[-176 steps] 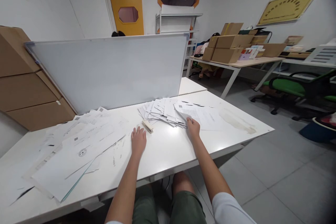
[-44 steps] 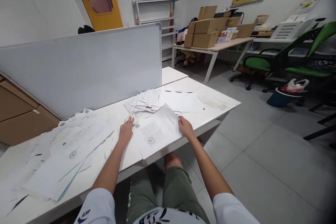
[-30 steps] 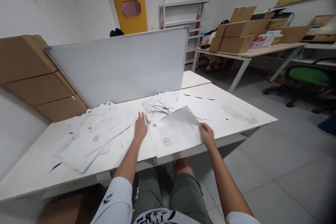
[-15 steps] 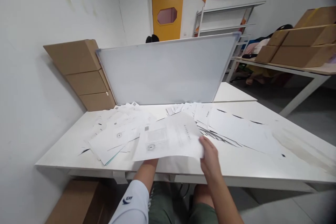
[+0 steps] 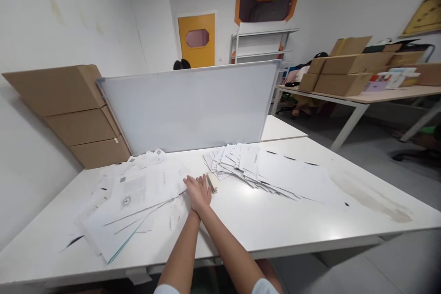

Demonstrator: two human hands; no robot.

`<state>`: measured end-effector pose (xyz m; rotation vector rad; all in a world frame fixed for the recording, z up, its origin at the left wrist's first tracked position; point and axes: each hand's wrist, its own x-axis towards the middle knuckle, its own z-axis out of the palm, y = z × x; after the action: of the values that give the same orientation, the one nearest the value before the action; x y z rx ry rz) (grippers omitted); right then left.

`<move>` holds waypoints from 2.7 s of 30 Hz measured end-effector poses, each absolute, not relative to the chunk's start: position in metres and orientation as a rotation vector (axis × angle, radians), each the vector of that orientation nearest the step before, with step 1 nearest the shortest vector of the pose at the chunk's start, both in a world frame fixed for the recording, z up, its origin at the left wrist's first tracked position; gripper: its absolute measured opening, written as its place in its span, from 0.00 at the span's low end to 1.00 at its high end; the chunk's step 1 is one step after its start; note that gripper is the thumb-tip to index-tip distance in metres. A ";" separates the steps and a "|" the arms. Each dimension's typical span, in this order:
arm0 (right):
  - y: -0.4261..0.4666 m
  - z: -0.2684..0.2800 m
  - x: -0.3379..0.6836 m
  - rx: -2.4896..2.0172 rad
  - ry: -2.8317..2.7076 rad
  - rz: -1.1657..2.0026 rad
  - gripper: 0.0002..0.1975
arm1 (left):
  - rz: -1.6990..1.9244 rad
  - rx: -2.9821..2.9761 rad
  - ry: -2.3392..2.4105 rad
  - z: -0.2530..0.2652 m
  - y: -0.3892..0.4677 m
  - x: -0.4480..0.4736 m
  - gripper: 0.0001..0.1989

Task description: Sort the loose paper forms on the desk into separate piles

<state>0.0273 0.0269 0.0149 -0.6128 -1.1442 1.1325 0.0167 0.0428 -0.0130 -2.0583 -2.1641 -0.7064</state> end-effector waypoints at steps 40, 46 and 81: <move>0.081 -0.006 0.323 -1.898 -1.713 0.324 0.33 | -0.627 -2.164 -2.135 -0.007 0.053 0.007 0.26; 0.053 0.008 0.330 -1.692 -1.416 0.387 0.20 | -0.617 -2.159 -2.159 -0.007 0.054 0.008 0.26; -0.138 -0.036 0.332 -1.183 -0.267 0.988 0.23 | -1.073 -2.474 -1.935 0.009 -0.034 0.022 0.19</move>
<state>0.3321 -0.1380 -0.0356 -1.1833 -0.2667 0.9878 0.0225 -0.0339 0.0089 -2.4736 -1.9354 -1.0729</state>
